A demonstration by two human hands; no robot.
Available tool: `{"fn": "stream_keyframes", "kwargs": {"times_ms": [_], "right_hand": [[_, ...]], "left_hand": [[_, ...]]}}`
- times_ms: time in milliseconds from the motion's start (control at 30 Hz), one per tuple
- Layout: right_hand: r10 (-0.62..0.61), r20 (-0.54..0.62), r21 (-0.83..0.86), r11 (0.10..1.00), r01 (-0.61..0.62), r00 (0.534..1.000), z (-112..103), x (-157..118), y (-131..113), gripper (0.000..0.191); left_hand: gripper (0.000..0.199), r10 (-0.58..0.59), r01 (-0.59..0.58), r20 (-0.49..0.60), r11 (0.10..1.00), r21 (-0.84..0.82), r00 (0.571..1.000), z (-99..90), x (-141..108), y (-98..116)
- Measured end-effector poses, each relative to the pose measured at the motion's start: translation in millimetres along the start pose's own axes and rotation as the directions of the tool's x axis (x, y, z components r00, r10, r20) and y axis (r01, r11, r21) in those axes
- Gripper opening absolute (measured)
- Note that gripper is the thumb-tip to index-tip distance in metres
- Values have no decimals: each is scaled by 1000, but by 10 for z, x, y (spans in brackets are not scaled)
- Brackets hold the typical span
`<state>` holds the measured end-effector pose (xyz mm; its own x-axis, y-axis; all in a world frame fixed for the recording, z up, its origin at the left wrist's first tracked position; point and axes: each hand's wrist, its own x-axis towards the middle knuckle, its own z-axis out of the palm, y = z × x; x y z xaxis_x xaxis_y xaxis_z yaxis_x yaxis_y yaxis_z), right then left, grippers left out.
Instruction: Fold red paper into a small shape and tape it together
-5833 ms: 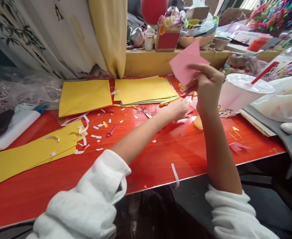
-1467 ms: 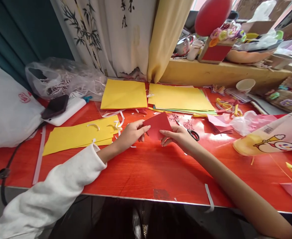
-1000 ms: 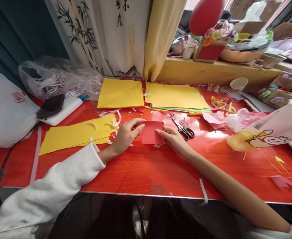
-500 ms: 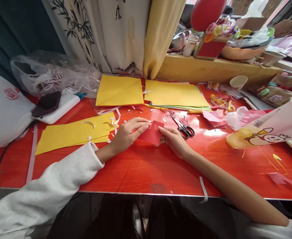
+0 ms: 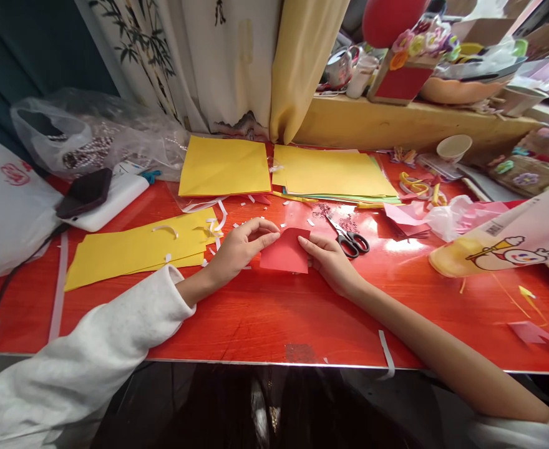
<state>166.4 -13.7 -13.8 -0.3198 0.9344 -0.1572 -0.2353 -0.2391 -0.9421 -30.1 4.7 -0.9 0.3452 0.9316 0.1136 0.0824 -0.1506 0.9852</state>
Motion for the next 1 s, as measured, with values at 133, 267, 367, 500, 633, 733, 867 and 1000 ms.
{"fn": "stream_keyframes", "kwargs": {"times_ms": [133, 267, 367, 500, 633, 733, 867, 1000], "right_hand": [[-33, -33, 30, 999, 34, 999, 19, -11, -4, 24], [-35, 42, -59, 998, 37, 999, 14, -11, -15, 24], [12, 88, -119, 993, -2, 996, -7, 3, -21, 22], [12, 20, -33, 999, -12, 1000, -35, 27, -23, 20], [9, -32, 183, 983, -3, 999, -14, 21, -34, 25], [-38, -22, 237, 971, 42, 999, 50, -20, -37, 26], [-43, 32, 102, 994, 40, 999, 145, -82, 5, 26], [8, 96, 116, 993, -20, 995, 194, -109, 51, 33]], "left_hand": [[28, -56, 56, -12, 998, 2, 998, -6, 1, 17], [22, -71, 68, -49, 996, -66, 996, -1, 9, 26], [20, -56, 45, -124, 995, -92, 991, -19, 22, 30], [24, 46, -53, 51, 989, 135, 998, -61, 8, 32], [36, 265, -311, 163, 838, 448, 950, -69, -40, 37], [40, 246, -275, 124, 820, 502, 961, -47, -62, 36], [41, 298, -340, 172, 721, 603, 939, 11, -92, -6], [52, 349, -447, 298, 513, 732, 888, 66, -150, -50]]}}
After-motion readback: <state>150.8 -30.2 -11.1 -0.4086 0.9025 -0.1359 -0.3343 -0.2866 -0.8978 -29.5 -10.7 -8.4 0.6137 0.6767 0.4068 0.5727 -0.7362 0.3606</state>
